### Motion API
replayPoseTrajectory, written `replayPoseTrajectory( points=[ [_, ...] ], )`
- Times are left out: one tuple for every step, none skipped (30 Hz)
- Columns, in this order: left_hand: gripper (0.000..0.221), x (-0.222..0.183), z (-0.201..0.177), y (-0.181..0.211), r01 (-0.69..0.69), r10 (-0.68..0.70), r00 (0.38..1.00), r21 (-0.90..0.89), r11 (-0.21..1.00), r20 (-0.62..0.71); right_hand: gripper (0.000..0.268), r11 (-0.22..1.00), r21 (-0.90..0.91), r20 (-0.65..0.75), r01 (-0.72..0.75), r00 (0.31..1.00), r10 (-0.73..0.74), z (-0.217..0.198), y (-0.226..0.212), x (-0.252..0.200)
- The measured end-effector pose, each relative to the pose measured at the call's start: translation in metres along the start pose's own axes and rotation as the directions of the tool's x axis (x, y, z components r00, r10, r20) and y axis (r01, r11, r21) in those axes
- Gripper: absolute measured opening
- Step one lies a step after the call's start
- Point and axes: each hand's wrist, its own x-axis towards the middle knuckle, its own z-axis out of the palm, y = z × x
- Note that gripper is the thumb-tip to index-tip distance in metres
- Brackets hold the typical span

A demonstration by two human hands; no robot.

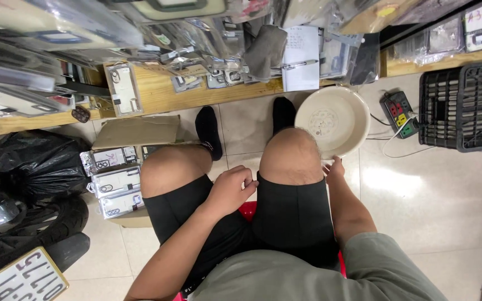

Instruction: The person writes on a notepad with a pen, washes a cloth in a basin of water, and wipes a packaged phone case with the damp cloth.

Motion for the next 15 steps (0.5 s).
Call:
replayPoseTrajectory(
  points=[
    [0.029,0.001,0.003,0.000,0.002,-0.002,1.000,0.000,1.000,0.005,0.086,1.000,0.000,-0.003,-0.004,1.000,0.004,-0.004,-0.005,-0.014],
    [0.028,0.002,0.005,0.000,0.004,-0.004,1.000,-0.007,1.000,-0.002,0.078,0.998,0.061,0.061,0.021,0.998,-0.024,-0.001,-0.015,-0.026],
    [0.027,0.003,0.006,0.001,0.006,-0.006,1.000,-0.013,1.000,-0.009,0.070,0.992,0.122,0.124,0.041,0.991,-0.056,0.001,-0.024,-0.040],
    [0.027,0.003,0.008,0.000,0.012,-0.012,1.000,-0.014,1.000,-0.017,0.070,0.993,0.115,0.131,0.041,0.990,-0.056,0.001,-0.027,-0.039],
    [0.020,0.003,0.009,-0.001,0.011,-0.012,0.999,-0.025,1.000,-0.035,0.071,0.976,0.218,0.129,-0.022,0.992,-0.006,0.002,-0.029,-0.039],
    [0.015,0.006,0.010,-0.001,0.004,-0.006,0.998,-0.035,0.999,-0.056,0.071,0.944,0.321,0.133,-0.080,0.990,0.039,0.004,-0.035,-0.038],
    [0.015,0.008,0.013,0.002,0.005,-0.008,0.998,-0.034,0.999,-0.066,0.071,0.946,0.316,0.141,-0.078,0.989,0.034,0.004,-0.031,-0.024],
    [0.014,0.008,0.013,0.004,0.010,-0.013,0.997,-0.047,0.999,-0.077,0.073,0.942,0.329,0.135,-0.071,0.990,0.027,0.008,-0.026,-0.011],
    [0.017,0.008,0.012,0.006,0.014,-0.019,0.996,-0.061,0.998,-0.087,0.075,0.938,0.342,0.129,-0.064,0.991,0.020,0.014,-0.021,0.002],
    [0.017,0.007,0.011,0.008,0.014,-0.020,0.994,-0.054,0.998,-0.108,0.075,0.940,0.336,0.149,-0.063,0.989,0.013,0.017,-0.020,0.004],
    [0.018,0.006,0.009,0.010,0.006,-0.011,0.995,-0.061,0.998,-0.096,0.073,0.936,0.348,0.113,-0.059,0.993,0.020,0.021,-0.018,0.006],
    [0.018,0.004,0.010,0.012,-0.002,-0.004,0.997,-0.075,0.997,-0.079,0.073,0.933,0.357,0.070,-0.052,0.997,0.029,0.019,-0.016,0.009],
    [0.018,0.007,0.008,0.009,0.000,-0.007,0.995,-0.075,0.997,-0.095,0.073,0.936,0.349,0.082,-0.050,0.996,0.022,0.021,-0.011,0.027],
    [0.018,0.006,0.010,0.005,-0.019,0.010,0.994,-0.073,0.997,-0.110,0.067,0.947,0.320,0.079,-0.022,0.997,-0.004,0.015,-0.003,0.045],
    [0.019,0.004,0.011,0.001,-0.037,0.028,0.992,-0.069,0.997,-0.125,0.061,0.956,0.292,0.078,0.006,0.996,-0.031,0.010,0.005,0.063]
  ],
)
